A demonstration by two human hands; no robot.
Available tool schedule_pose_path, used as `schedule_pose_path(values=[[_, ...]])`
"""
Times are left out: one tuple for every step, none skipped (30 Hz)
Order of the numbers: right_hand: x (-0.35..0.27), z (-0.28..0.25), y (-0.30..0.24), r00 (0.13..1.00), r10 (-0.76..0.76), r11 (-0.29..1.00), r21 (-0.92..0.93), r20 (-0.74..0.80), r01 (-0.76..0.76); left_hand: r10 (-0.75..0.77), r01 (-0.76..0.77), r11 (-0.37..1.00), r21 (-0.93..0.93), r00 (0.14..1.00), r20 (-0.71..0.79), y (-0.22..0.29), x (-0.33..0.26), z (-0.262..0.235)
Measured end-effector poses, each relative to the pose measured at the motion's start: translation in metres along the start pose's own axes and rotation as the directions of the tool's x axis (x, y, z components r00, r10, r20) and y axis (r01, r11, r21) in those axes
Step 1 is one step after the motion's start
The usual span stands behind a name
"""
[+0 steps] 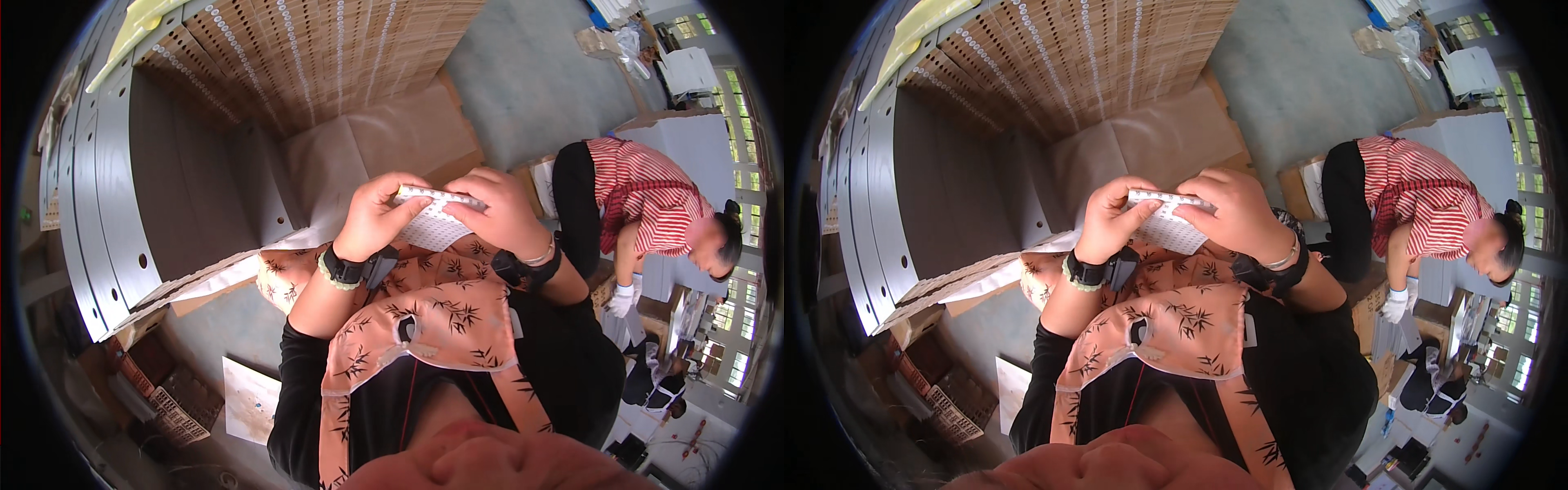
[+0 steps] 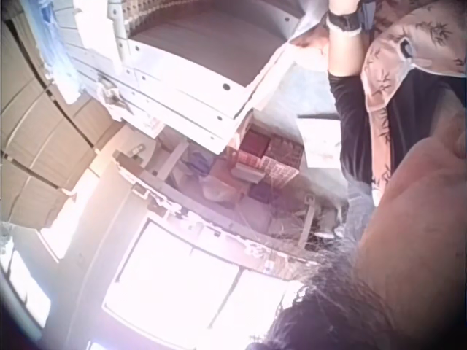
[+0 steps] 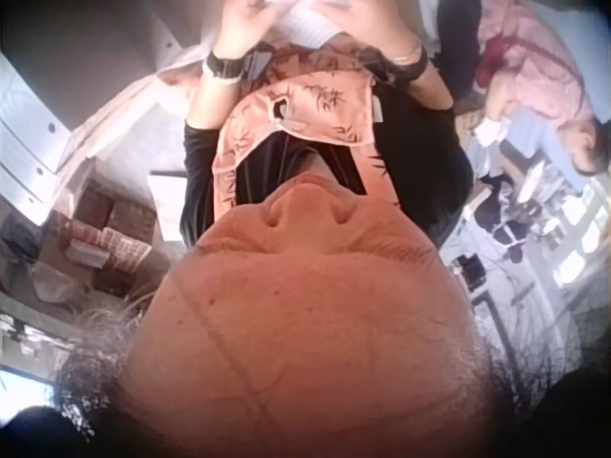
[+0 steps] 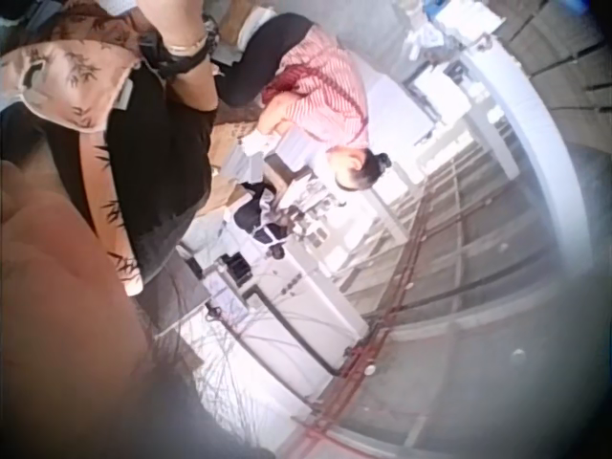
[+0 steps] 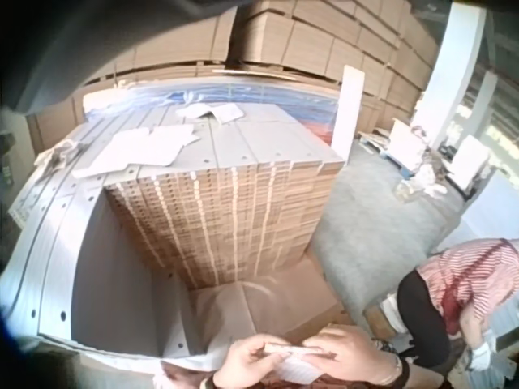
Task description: Applying small circular labels to the edges of stacked wood panels in a workshop environment.
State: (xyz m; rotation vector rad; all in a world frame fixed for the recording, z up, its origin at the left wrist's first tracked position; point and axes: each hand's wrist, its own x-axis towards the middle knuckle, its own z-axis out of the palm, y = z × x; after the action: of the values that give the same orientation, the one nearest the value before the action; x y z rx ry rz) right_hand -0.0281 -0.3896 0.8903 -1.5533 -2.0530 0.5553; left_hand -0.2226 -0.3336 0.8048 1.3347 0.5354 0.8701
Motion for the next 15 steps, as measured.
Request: schedule_pose_path(values=[[0.001,-0.002,0.002,0.999,-0.001,1.0,0.025,-0.036,0.002,-0.045,0.04,0.995,-0.086,0.998,-0.05,-0.003,0.0,-0.001],[0.001,-0.002,0.004,0.997,-0.001,0.999,0.05,-0.073,0.005,-0.048,0.043,0.995,-0.086,0.997,-0.053,-0.006,0.0,-0.002],[0.001,-0.002,0.008,0.998,-0.001,0.999,0.053,-0.069,0.005,-0.05,0.04,0.993,-0.111,0.995,-0.085,-0.009,0.002,-0.004],[0.0,0.0,0.013,0.997,0.0,0.997,0.082,-0.083,0.007,-0.052,0.036,0.99,-0.135,0.992,-0.114,-0.011,0.003,-0.005],[0.0,0.002,0.017,0.995,0.001,0.994,0.11,-0.097,0.01,-0.055,0.039,0.99,-0.136,0.992,-0.115,-0.012,0.004,-0.006],[0.0,0.004,0.02,0.995,0.003,0.994,0.112,-0.095,0.008,-0.052,0.035,0.989,-0.143,0.992,-0.117,-0.012,0.006,-0.006],[0.001,0.006,0.023,0.995,0.008,0.993,0.116,-0.1,0.003,-0.049,0.031,0.988,-0.151,0.992,-0.119,-0.014,0.007,-0.006],[0.002,0.008,0.026,0.994,0.014,0.993,0.12,-0.105,-0.001,-0.052,0.034,0.988,-0.152,0.992,-0.119,-0.016,0.009,-0.007],[0.003,0.009,0.029,0.994,0.016,0.993,0.121,-0.104,-0.003,-0.056,0.038,0.989,-0.145,0.991,-0.118,-0.019,0.01,-0.009],[0.004,0.01,0.033,0.996,0.036,0.99,0.136,-0.083,-0.024,-0.059,0.043,0.99,-0.137,0.991,-0.118,-0.022,0.012,-0.01],[0.005,0.011,0.037,0.997,0.055,0.987,0.151,-0.062,-0.045,-0.062,0.046,0.989,-0.137,0.991,-0.119,-0.024,0.013,-0.011],[0.006,0.013,0.04,0.997,0.057,0.987,0.153,-0.06,-0.047,-0.061,0.046,0.99,-0.132,0.991,-0.117,-0.027,0.015,-0.012],[0.006,0.015,0.044,0.993,0.102,0.969,0.234,-0.065,-0.084,-0.061,0.046,0.991,-0.127,0.992,-0.115,-0.029,0.017,-0.013],[0.007,0.017,0.047,0.987,0.147,0.942,0.314,-0.067,-0.119,-0.064,0.049,0.991,-0.127,0.991,-0.115,-0.032,0.019,-0.012],[0.008,0.018,0.049,0.987,0.149,0.941,0.316,-0.066,-0.121,-0.091,0.069,0.987,-0.146,0.984,-0.153,-0.036,0.021,-0.012]])
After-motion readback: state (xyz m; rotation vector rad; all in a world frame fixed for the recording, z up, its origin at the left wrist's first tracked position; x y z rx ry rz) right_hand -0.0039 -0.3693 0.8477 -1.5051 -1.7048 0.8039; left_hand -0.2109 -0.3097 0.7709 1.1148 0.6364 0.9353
